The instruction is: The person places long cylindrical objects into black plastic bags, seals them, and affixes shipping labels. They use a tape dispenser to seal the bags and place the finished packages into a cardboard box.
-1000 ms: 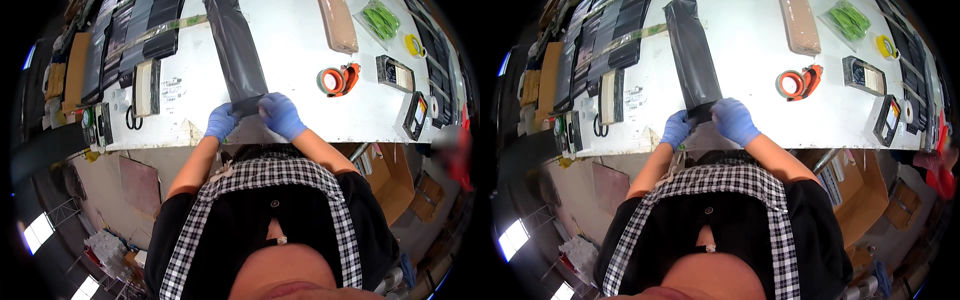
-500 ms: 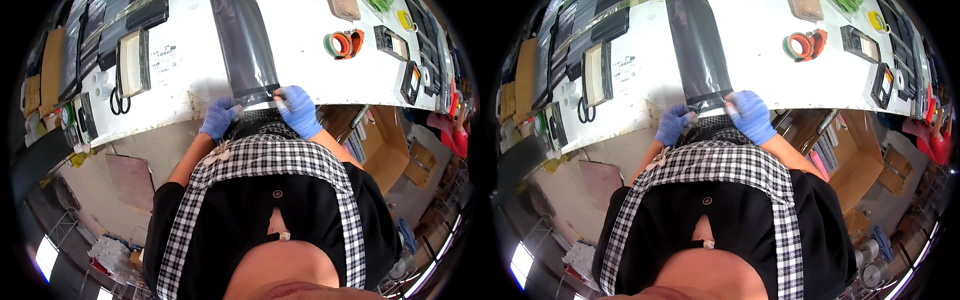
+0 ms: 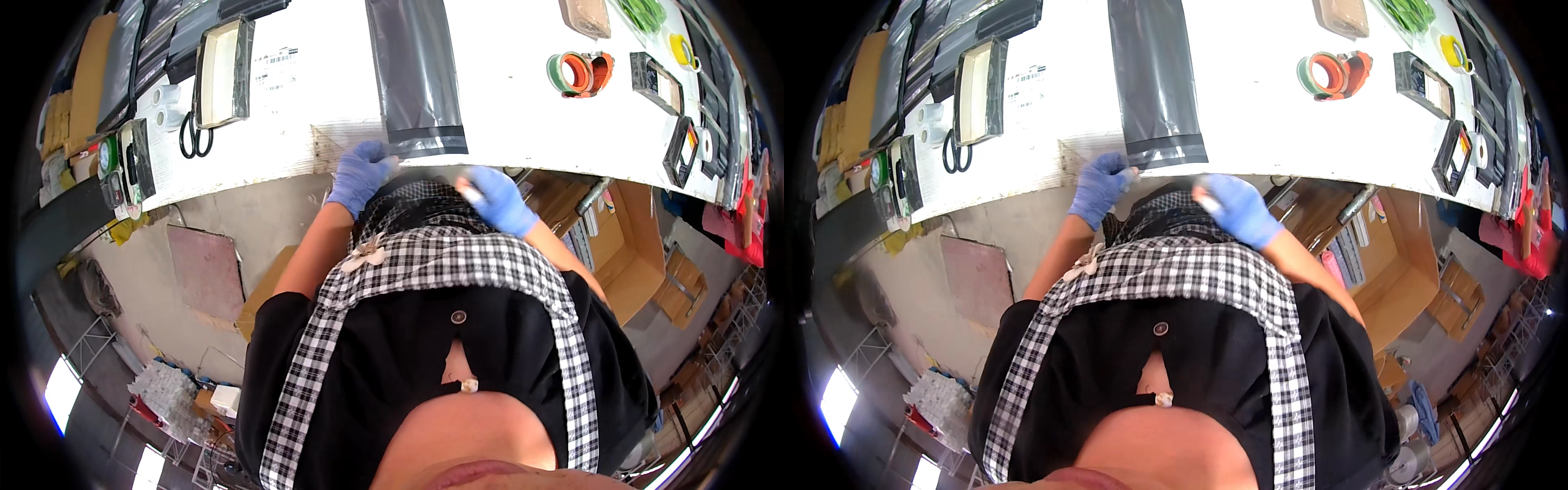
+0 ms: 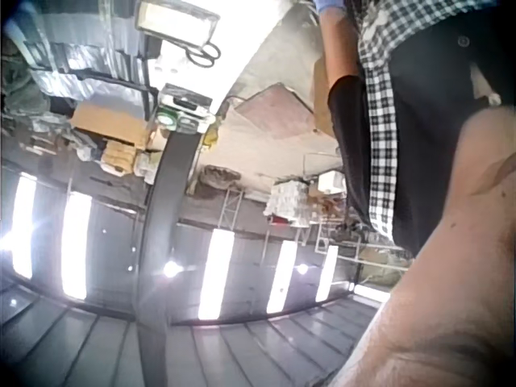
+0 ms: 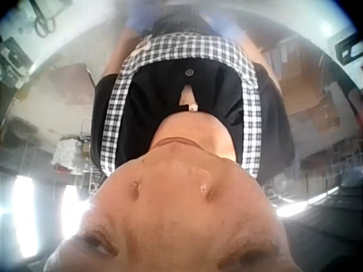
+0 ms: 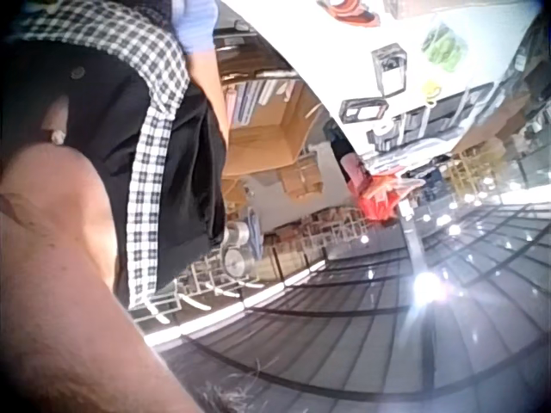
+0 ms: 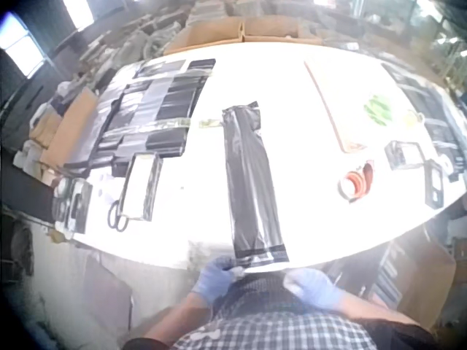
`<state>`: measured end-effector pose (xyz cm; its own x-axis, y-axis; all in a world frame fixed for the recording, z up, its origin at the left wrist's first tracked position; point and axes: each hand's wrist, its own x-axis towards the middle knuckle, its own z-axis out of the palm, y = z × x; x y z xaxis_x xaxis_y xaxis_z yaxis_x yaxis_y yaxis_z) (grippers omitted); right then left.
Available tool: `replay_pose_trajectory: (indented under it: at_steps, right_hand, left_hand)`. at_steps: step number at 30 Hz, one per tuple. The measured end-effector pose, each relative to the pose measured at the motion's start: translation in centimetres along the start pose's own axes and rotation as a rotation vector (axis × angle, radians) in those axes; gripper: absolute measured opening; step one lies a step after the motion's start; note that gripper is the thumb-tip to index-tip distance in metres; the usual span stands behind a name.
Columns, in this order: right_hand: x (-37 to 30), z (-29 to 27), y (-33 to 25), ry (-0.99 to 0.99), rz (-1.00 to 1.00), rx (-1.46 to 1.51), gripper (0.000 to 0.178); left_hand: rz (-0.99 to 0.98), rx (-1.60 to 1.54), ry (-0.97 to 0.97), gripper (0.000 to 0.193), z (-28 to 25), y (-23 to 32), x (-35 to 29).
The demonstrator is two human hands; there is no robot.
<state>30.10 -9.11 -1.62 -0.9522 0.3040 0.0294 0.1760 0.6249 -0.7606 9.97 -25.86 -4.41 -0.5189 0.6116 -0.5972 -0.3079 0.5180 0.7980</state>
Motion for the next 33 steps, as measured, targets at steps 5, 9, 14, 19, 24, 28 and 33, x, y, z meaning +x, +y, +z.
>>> replay_pose_trajectory:
  at_steps: [5,9,14,19,24,28,33]
  right_hand:
    - [2.1,-0.6,-1.7,0.065,-0.075,-0.017,0.016]
    - [8.7,3.0,-3.3,-0.100,0.040,-0.141,0.019]
    - [8.9,4.7,-1.2,-0.073,0.038,0.045,0.018]
    - [2.3,0.1,-0.5,-0.006,0.072,0.293,0.016]
    - [-13.9,-8.9,11.7,-0.905,0.626,-0.734,0.026]
    - [-7.1,-10.3,8.7,-0.027,0.289,-0.473,0.036]
    - [7.4,-3.9,7.1,0.231,-0.622,-0.569,0.032]
  left_hand:
    - [0.011,0.038,0.027,0.018,0.0,-1.1,0.7]
    - [0.054,-0.069,0.029,0.019,0.3,-1.1,0.9]
    - [0.059,0.060,0.082,0.017,0.6,-1.7,1.0]
    - [0.035,-0.078,0.003,0.017,0.4,-0.9,0.4]
    - [0.309,0.455,0.082,0.033,-2.3,0.4,-0.6]
    - [1.072,0.963,0.409,0.058,-4.4,2.1,1.9]
    - [1.805,0.903,-0.013,0.041,-1.8,5.5,7.6]
